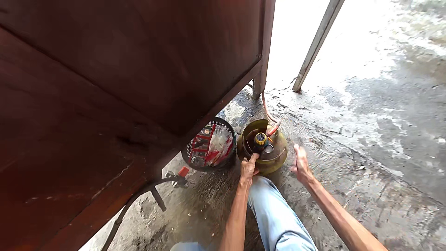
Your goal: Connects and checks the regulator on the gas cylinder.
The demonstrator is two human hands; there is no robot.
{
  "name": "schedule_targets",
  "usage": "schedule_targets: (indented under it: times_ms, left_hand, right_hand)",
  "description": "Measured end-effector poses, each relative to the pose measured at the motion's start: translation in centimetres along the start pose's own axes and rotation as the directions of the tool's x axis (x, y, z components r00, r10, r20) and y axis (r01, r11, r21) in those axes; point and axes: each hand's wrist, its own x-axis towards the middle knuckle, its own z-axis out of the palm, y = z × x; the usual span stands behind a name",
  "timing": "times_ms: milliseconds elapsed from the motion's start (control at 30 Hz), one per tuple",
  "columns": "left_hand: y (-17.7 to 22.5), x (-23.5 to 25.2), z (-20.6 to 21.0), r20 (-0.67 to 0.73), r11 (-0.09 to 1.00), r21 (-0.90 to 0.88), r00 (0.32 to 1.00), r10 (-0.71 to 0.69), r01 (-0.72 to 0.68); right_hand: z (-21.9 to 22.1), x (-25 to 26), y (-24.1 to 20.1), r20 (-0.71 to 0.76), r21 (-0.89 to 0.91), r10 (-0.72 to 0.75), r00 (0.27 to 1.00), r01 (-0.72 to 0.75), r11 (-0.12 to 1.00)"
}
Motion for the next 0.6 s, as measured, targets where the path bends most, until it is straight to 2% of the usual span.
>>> schedule_targets:
  times_ms: [33, 67, 100, 200, 333, 500, 600]
  left_hand:
    - [0.2, 0.3, 0.3, -0.034, 1.000, -0.014, 0.999, 0.014, -0.014]
    - [0.5, 0.7, 0.6, -0.070, 0.999, -0.025, 0.997, 0.025, -0.027]
    - [0.9, 1.1, 0.9, -0.100, 0.999, -0.031, 0.994, 0.036, -0.039]
    - [1.7, 1.9, 1.2, -0.130, 0.997, -0.052, 0.990, 0.050, -0.058]
    - [4.5, 4.8, 1.6, -0.127, 0.986, -0.062, 0.981, 0.147, -0.156]
    - [8.0, 7.8, 3.0, -0.241, 0.984, -0.130, 0.966, 0.091, -0.125]
    - [8.8, 8.5, 3.3, -0.255, 0.986, -0.120, 0.963, 0.085, -0.118]
  right_hand:
    - [0.1, 0.4, 2.2, 0.088, 0.115, 0.220, 0.972, -0.229, 0.967]
    - [0.9, 0.9, 3.7, 0.177, 0.187, 0.317, 0.932, -0.348, 0.919]
    - [2.4, 1.7, 4.5, 0.216, 0.219, 0.339, 0.916, -0.383, 0.897]
    - [5.2, 3.1, 4.5, 0.161, 0.251, 0.316, 0.935, -0.348, 0.903]
    - [7.6, 6.5, 1.5, 0.144, 0.232, 0.261, 0.955, -0.288, 0.929]
    - [9.9, 11.9, -0.5, 0.169, 0.128, 0.283, 0.944, -0.306, 0.944]
    - [10.7, 12.9, -1.2, 0.158, 0.097, 0.280, 0.947, -0.297, 0.950]
